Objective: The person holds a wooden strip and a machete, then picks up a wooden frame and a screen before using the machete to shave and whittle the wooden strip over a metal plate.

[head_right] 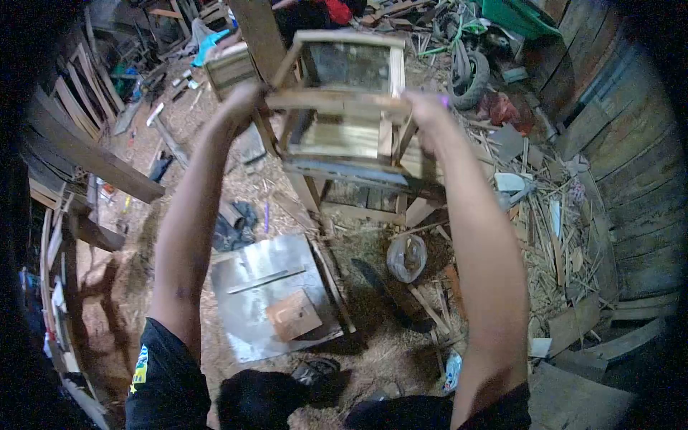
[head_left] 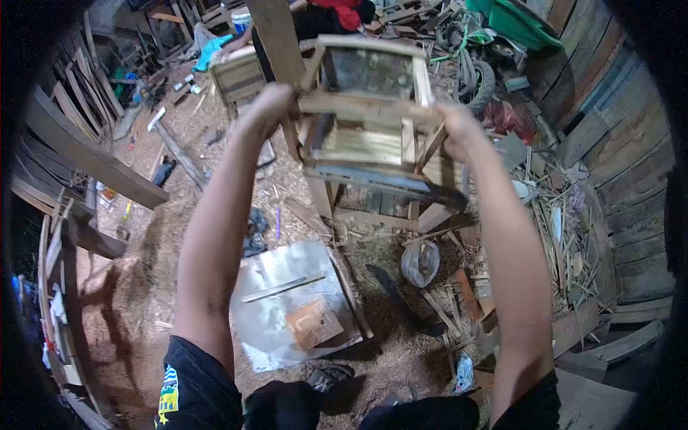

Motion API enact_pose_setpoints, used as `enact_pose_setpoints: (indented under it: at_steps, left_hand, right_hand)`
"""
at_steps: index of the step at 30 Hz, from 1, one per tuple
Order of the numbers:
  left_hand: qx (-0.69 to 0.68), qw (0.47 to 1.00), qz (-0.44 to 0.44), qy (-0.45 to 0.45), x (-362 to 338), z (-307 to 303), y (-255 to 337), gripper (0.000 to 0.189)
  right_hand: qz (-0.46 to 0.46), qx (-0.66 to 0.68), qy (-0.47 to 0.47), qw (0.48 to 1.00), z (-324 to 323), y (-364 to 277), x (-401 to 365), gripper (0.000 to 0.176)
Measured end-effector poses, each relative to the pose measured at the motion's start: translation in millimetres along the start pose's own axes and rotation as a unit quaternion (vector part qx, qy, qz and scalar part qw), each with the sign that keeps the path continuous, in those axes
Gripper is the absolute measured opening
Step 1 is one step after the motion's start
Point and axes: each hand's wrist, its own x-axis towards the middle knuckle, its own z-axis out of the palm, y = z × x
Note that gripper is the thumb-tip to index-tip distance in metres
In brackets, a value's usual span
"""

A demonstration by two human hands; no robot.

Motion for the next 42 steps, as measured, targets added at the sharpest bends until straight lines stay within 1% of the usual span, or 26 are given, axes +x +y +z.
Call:
enact_pose_setpoints:
  at_steps: [1, 3, 4, 5, 7, 8, 9, 11, 13, 14, 15, 17, 18, 19, 21, 22, 23, 25, 26, 29, 30, 33, 34, 37, 41, 42]
  left_hand:
    - [-0.009, 1.000, -0.020, -0.002, 5, -6, -3, 0.026]
    - [0.346, 0.930, 0.092, -0.080, -38, -33, 46, 0.023]
    - [0.040, 0.994, 0.063, -0.077, -32, -29, 25, 0.030]
    - [-0.273, 0.959, 0.030, -0.070, -23, -26, 4, 0.042]
    - [-0.321, 0.943, -0.032, -0.084, -72, -56, 45, 0.058]
    - [-0.276, 0.956, -0.025, -0.100, -97, -77, 72, 0.064]
    - [-0.229, 0.966, -0.019, -0.116, -125, -99, 108, 0.071]
    - [-0.221, 0.974, -0.018, -0.054, -199, -135, 216, 0.071]
    - [-0.262, 0.963, -0.048, -0.041, -223, -143, 225, 0.065]
    - [-0.262, 0.965, -0.009, -0.018, -234, -138, 215, 0.064]
    - [-0.263, 0.964, 0.034, 0.004, -242, -131, 204, 0.064]
    - [-0.252, 0.966, 0.056, -0.011, -263, -133, 208, 0.066]
    - [-0.236, 0.968, 0.080, -0.017, -270, -142, 219, 0.068]
    - [-0.238, 0.968, 0.082, -0.022, -286, -162, 253, 0.068]
    - [-0.304, 0.941, 0.118, -0.093, -325, -209, 331, 0.066]
    - [-0.410, 0.904, 0.060, -0.104, -325, -212, 320, 0.054]
    - [-0.408, 0.904, 0.061, -0.111, -323, -211, 316, 0.054]
    - [-0.583, 0.810, -0.028, -0.051, -323, -217, 342, 0.041]
    - [-0.430, 0.903, 0.008, -0.004, -336, -230, 362, 0.033]
    - [-0.447, 0.894, -0.039, 0.016, -365, -250, 406, 0.028]
    - [-0.376, 0.925, -0.007, 0.043, -359, -246, 392, 0.026]
    - [-0.427, 0.902, 0.046, 0.044, -379, -250, 406, 0.022]
    - [-0.406, 0.910, 0.048, 0.062, -382, -249, 404, 0.022]
    - [-0.515, 0.856, 0.036, -0.022, -374, -252, 392, 0.027]
    - [-0.526, 0.845, 0.081, -0.060, -395, -272, 422, 0.034]
    - [-0.492, 0.866, 0.071, -0.056, -398, -276, 424, 0.036]
  right_hand:
    - [-0.012, -0.001, -0.028, 1.000, -9, 9, 17, 0.043]
    - [-0.035, -0.101, 0.018, 0.994, 7, -13, -30, 0.052]
    - [-0.047, -0.054, 0.040, 0.997, -1, 9, -6, 0.054]
    - [-0.050, -0.025, 0.067, 0.996, 16, -20, -47, 0.053]
    - [-0.128, -0.026, 0.034, 0.991, 28, -62, -106, 0.053]
    - [-0.209, -0.003, 0.006, 0.978, 28, -79, -130, 0.052]
    - [-0.187, -0.054, 0.014, 0.981, 30, -119, -177, 0.053]
    - [-0.199, -0.037, -0.072, 0.977, 20, -161, -215, 0.056]
    - [-0.051, -0.036, 0.015, 0.998, 31, -242, -290, 0.062]
    - [-0.012, 0.059, -0.007, 0.998, 20, -238, -285, 0.064]
    - [-0.004, 0.062, 0.002, 0.998, 32, -258, -308, 0.064]
    - [-0.069, -0.135, 0.098, 0.984, 60, -303, -342, 0.061]
    - [-0.043, -0.038, 0.049, 0.997, 47, -294, -344, 0.050]
    - [-0.043, -0.039, 0.054, 0.997, 51, -289, -356, 0.050]
    - [-0.129, 0.286, 0.141, 0.939, 63, -277, -386, 0.048]
    - [-0.194, 0.279, 0.091, 0.936, 61, -269, -398, 0.059]
    - [-0.196, 0.282, 0.097, 0.934, 67, -265, -411, 0.059]
    - [-0.096, 0.281, 0.259, 0.919, 85, -282, -439, 0.073]
    - [-0.075, 0.251, 0.250, 0.932, 91, -300, -458, 0.082]
    - [-0.046, 0.296, 0.260, 0.918, 94, -317, -485, 0.078]
    - [-0.056, 0.298, 0.267, 0.915, 93, -328, -487, 0.078]
    - [-0.063, 0.272, 0.272, 0.921, 88, -370, -505, 0.051]
    - [0.081, 0.166, 0.302, 0.935, 123, -457, -554, 0.036]
    - [-0.019, 0.221, 0.319, 0.921, 127, -436, -559, 0.031]
    - [-0.040, 0.261, 0.337, 0.904, 130, -424, -573, 0.032]
    - [-0.033, 0.254, 0.312, 0.915, 133, -434, -584, 0.052]
